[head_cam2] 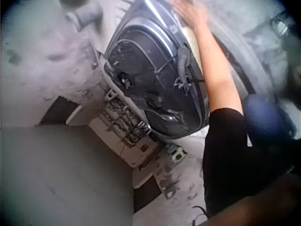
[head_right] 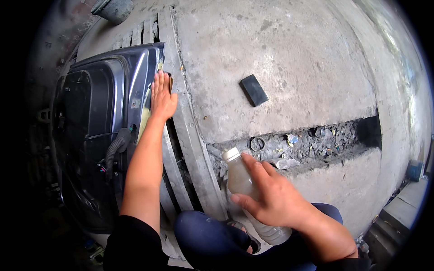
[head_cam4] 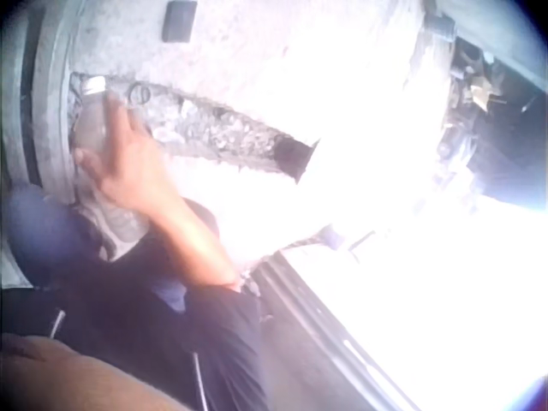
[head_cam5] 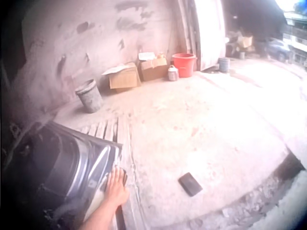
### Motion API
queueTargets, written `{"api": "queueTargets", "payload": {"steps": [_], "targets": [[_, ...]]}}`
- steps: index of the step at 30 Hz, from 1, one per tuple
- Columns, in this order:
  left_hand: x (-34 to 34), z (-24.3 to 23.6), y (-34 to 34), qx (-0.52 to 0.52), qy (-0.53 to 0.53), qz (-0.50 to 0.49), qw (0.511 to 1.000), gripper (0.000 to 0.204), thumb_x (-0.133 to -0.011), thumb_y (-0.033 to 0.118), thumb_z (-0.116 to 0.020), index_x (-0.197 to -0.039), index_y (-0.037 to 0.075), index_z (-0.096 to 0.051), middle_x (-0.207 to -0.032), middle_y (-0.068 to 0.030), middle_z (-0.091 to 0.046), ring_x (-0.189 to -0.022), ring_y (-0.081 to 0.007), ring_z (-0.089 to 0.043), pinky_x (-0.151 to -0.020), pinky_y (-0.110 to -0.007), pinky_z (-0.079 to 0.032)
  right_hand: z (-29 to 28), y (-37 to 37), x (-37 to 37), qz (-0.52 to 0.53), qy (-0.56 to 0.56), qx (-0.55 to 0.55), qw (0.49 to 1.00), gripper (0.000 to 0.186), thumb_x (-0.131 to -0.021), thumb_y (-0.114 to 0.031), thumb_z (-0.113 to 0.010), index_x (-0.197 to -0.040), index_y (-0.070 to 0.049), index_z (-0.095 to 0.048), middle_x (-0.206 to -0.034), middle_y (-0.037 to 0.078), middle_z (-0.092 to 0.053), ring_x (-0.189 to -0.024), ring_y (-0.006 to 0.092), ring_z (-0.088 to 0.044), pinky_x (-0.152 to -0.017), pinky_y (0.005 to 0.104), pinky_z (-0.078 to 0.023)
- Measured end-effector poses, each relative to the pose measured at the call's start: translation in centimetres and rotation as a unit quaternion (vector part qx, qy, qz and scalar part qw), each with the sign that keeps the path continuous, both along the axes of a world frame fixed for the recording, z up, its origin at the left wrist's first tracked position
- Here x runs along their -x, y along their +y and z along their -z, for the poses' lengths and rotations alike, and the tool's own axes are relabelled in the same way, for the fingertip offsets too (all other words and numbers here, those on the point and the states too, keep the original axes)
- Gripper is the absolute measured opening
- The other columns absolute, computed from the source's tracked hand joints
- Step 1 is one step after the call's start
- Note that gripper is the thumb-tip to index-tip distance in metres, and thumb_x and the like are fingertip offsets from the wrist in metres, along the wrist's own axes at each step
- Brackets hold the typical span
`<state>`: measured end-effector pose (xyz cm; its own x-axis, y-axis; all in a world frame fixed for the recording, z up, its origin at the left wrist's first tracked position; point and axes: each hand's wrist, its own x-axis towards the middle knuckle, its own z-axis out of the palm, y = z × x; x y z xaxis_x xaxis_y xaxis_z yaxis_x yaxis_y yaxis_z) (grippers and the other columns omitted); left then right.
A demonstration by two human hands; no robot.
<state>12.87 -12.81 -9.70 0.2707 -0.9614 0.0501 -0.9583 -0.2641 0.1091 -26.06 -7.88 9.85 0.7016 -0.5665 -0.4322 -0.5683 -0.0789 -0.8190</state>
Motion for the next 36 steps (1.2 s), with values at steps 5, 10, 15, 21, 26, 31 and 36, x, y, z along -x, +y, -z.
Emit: {"api": "queueTargets", "payload": {"steps": [5, 10, 15, 21, 26, 31, 36], "targets": [[2.0, 2.2, 7.3, 0.015, 0.023, -0.056, 0.998, 0.079, -0.083, 0.018, -0.045, -0.153, -0.003, -0.016, -0.162, -0.0209, -0.011, -0.151, -0.0352, -0.004, -0.122, -0.045, -0.005, 0.3, 0.2, 1.2, 0.011, -0.010, 0.020, 1.000, 0.080, -0.086, -0.033, -0.071, -0.146, 0.002, -0.031, -0.114, 0.031, -0.055, -0.100, 0.0484, -0.060, -0.086, 0.0468, -0.050], [-2.4, 0.5, 2.1, 0.060, -0.022, -0.077, 0.995, 0.072, -0.087, 0.020, -0.041, -0.152, -0.004, -0.020, -0.161, -0.0221, -0.012, -0.151, -0.0359, -0.007, -0.122, -0.045, -0.007, 0.4, 0.8, 0.5, 0.000, -0.001, 0.031, 1.000, 0.080, -0.086, -0.033, -0.072, -0.146, 0.001, -0.031, -0.115, 0.030, -0.055, -0.099, 0.0483, -0.060, -0.086, 0.0468, -0.050], [0.0, 1.8, 6.8, -0.001, 0.017, -0.082, 0.996, 0.073, -0.088, 0.020, -0.040, -0.153, -0.004, -0.017, -0.161, -0.0223, -0.011, -0.151, -0.0360, -0.005, -0.122, -0.047, -0.006, 0.1, 0.5, 1.4, 0.004, 0.001, 0.031, 1.000, 0.080, -0.086, -0.033, -0.072, -0.146, 0.001, -0.031, -0.112, 0.030, -0.055, -0.099, 0.0473, -0.060, -0.086, 0.0465, -0.050], [-0.7, 0.2, 0.7, -0.012, -0.017, -0.068, 0.997, 0.078, -0.088, 0.024, -0.047, -0.153, -0.005, -0.014, -0.162, -0.0219, -0.004, -0.151, -0.0343, 0.000, -0.122, -0.045, -0.003, 0.7, 0.7, 0.8, 0.007, -0.010, 0.004, 1.000, 0.082, -0.086, -0.035, -0.072, -0.146, 0.001, -0.031, -0.116, 0.030, -0.055, -0.102, 0.0474, -0.059, -0.088, 0.0463, -0.050], [-0.8, -0.2, -3.0, 0.010, -0.059, -0.023, 0.998, 0.074, -0.090, 0.026, -0.041, -0.153, -0.003, -0.016, -0.162, -0.0199, -0.009, -0.152, -0.0313, -0.003, -0.123, -0.043, -0.004, 0.7, 1.2, 0.5, -0.020, 0.011, -0.008, 1.000, 0.082, -0.087, -0.038, -0.071, -0.146, 0.001, -0.030, -0.120, 0.031, -0.054, -0.107, 0.0481, -0.058, -0.092, 0.0460, -0.049], [2.7, 2.2, 3.5, -0.025, -0.010, -0.045, 0.999, 0.074, -0.090, 0.026, -0.041, -0.154, -0.003, -0.015, -0.162, -0.0208, -0.009, -0.151, -0.0332, -0.005, -0.122, -0.045, -0.005, 1.0, 0.3, 1.9, 0.026, 0.023, -0.025, 0.999, 0.083, -0.086, -0.038, -0.072, -0.146, 0.001, -0.031, -0.123, 0.031, -0.053, -0.111, 0.0483, -0.057, -0.094, 0.0458, -0.048], [0.5, 0.4, -3.5, 0.055, -0.040, -0.075, 0.995, 0.076, -0.088, 0.027, -0.046, -0.152, -0.006, -0.019, -0.161, -0.0242, -0.008, -0.151, -0.0354, -0.004, -0.122, -0.045, -0.005, 1.7, 1.0, 1.1, 0.028, -0.010, -0.035, 0.999, 0.083, -0.085, -0.038, -0.073, -0.146, 0.002, -0.032, -0.124, 0.031, -0.053, -0.113, 0.0482, -0.056, -0.096, 0.0463, -0.047]]}}
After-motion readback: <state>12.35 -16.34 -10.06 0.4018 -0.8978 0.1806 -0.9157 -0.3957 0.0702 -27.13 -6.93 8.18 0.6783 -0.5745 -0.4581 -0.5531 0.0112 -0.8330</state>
